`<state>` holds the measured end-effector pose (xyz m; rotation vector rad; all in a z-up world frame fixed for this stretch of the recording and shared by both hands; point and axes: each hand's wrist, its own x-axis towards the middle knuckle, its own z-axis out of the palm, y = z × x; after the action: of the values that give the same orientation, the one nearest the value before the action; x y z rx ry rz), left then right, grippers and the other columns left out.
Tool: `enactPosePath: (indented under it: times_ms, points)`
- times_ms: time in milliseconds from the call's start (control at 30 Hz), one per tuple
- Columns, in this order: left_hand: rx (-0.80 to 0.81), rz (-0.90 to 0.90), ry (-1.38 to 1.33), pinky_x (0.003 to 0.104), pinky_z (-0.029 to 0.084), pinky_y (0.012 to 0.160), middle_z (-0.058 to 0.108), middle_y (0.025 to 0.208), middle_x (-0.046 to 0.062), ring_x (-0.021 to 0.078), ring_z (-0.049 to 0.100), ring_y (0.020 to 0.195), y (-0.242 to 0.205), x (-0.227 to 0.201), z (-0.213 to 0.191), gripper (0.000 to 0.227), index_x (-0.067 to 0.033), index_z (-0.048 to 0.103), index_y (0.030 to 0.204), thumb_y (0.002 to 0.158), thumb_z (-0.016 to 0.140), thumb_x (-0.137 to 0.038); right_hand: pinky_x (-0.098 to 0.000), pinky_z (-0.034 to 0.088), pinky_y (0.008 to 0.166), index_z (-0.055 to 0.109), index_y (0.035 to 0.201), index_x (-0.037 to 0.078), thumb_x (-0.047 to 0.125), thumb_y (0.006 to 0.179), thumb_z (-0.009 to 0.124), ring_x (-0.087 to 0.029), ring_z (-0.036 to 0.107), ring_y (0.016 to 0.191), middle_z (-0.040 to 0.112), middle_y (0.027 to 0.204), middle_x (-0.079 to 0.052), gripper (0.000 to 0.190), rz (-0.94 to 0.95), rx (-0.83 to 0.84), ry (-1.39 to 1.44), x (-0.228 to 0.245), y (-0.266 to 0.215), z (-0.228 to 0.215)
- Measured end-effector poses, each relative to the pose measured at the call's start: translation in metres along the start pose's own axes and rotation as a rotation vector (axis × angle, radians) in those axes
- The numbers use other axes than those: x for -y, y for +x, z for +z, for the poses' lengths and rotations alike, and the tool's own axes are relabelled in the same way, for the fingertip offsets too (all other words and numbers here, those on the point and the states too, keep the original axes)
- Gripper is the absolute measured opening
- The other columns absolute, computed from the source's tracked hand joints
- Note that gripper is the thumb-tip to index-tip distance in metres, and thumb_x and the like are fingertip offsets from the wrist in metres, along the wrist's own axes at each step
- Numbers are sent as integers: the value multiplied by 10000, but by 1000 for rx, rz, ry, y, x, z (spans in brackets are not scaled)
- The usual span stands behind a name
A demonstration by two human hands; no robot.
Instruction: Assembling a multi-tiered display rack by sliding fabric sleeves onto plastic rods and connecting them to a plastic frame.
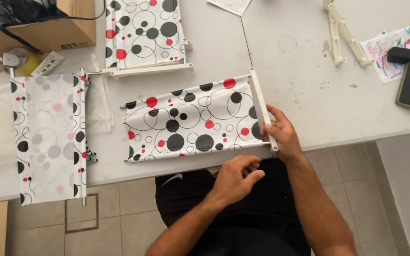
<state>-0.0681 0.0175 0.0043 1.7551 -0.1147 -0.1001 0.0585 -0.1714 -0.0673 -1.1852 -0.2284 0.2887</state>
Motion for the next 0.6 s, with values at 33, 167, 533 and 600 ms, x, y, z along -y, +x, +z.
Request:
enactPosePath:
  times_ms: [33,167,533,600]
  points:
    - [-6,3,2,303,602,609,741,899,125,245,744,739,0,22,3,284,-50,728,1092,865,797,-206,-226,452,391,338,1520,13,94,951,593,-167,626,490,637,731,-150,629,-3,7,0,-2,1,-5]
    - [-287,-413,-913,434,622,896,679,1240,236,349,718,1103,-10,70,4,471,25,447,1395,1030,578,-243,-278,514,432,413,1493,-24,52,891,630,-227,659,491,655,744,-200,645,6,32,40,-1,-11,-7]
    - [-415,20,-671,474,624,897,756,1108,162,219,732,993,-3,88,-48,294,29,656,1248,973,624,-68,-385,569,654,503,1337,-90,-23,736,752,-333,719,742,676,912,-306,654,-82,73,87,-1,-23,-3]
    - [-316,173,-491,430,549,970,717,1137,119,157,641,1055,-4,71,-67,314,19,662,1259,961,644,-77,-397,604,723,460,1384,-21,-1,776,734,-317,739,827,699,952,-261,667,-135,88,195,-1,-20,-5]
